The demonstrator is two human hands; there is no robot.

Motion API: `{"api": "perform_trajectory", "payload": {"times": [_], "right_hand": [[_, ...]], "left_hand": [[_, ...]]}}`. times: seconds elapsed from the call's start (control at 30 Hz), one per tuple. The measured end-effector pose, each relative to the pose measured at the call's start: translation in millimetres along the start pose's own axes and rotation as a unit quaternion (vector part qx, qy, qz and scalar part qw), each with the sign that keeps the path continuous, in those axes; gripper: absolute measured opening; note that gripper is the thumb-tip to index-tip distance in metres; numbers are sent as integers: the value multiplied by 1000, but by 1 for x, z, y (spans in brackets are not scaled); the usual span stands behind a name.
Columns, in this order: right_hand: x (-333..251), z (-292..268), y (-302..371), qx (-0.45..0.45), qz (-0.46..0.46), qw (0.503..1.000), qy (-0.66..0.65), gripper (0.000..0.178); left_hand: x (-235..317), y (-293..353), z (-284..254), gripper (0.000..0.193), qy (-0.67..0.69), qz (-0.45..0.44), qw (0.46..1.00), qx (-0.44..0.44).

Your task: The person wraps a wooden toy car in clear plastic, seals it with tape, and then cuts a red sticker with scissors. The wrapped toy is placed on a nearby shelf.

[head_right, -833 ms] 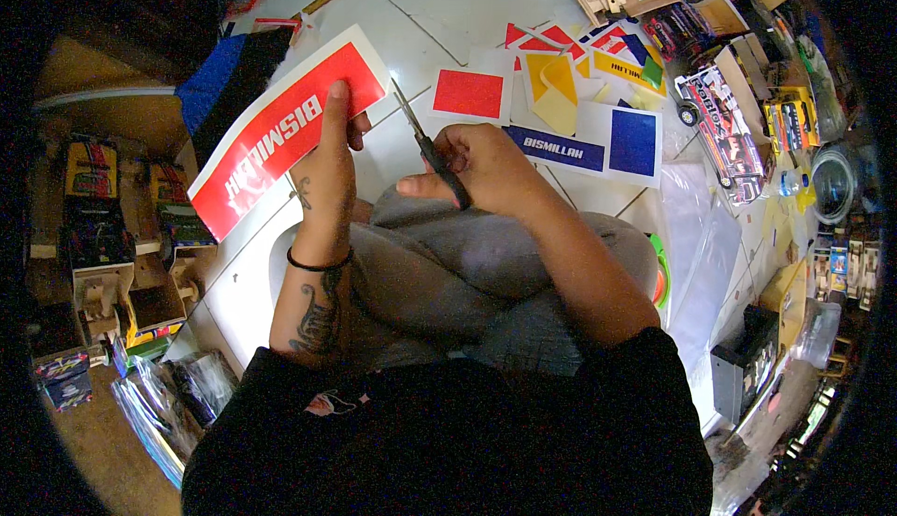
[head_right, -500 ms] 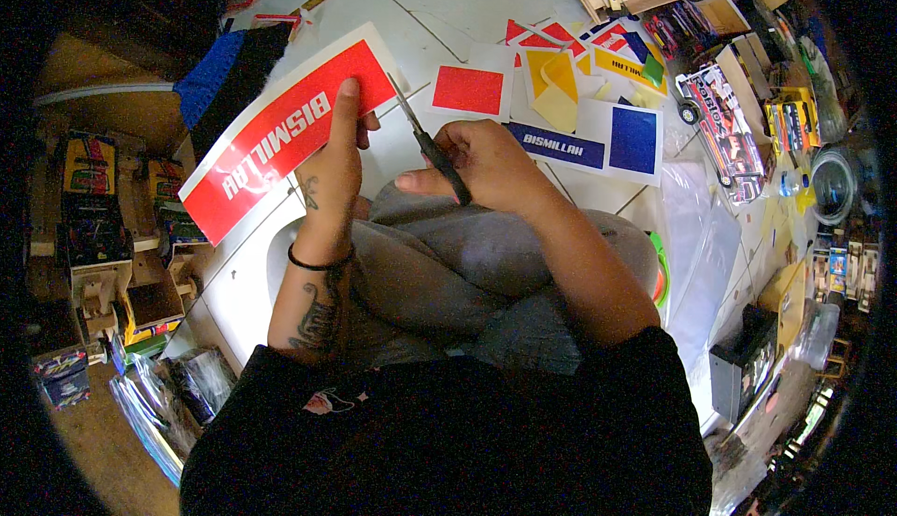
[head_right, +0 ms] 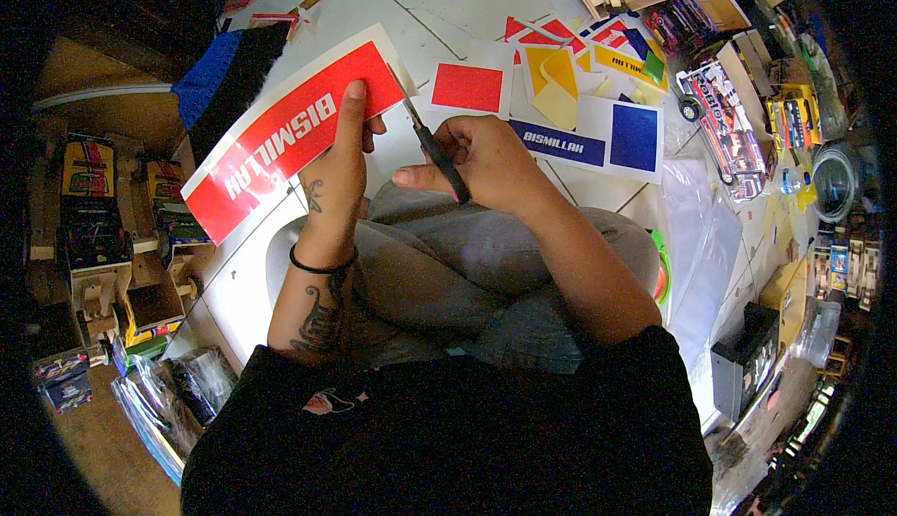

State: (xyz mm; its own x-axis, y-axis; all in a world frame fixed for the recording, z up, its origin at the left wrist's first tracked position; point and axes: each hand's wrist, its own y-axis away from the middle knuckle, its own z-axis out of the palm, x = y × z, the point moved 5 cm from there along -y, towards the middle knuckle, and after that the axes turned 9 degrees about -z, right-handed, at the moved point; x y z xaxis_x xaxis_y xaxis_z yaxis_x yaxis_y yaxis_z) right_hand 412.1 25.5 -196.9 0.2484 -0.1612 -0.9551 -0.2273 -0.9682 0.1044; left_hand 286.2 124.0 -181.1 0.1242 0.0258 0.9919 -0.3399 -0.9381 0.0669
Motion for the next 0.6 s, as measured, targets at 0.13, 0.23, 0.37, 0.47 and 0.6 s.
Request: {"api": "perform_trajectory", "payload": {"times": [0.13,0.23,0.37,0.47,0.6], "right_hand": [[-1,0,1,-4,-1,1000,-11,42],[0,1,0,-1,1,1000,-14,41],[0,2,0,4,-12,1000,-24,42],[0,1,1,2,-1,1000,-21,44],[-2,1,1,2,4,1000,-19,45]], "left_hand": [[0,0,-1,36,-10,2,1000,-2],[0,-1,-2,36,-10,0,1000,-1],[0,-1,-1,36,-15,0,1000,-4],[2,0,0,24,20,14,1000,3],[2,1,1,25,28,9,1000,5]]}}
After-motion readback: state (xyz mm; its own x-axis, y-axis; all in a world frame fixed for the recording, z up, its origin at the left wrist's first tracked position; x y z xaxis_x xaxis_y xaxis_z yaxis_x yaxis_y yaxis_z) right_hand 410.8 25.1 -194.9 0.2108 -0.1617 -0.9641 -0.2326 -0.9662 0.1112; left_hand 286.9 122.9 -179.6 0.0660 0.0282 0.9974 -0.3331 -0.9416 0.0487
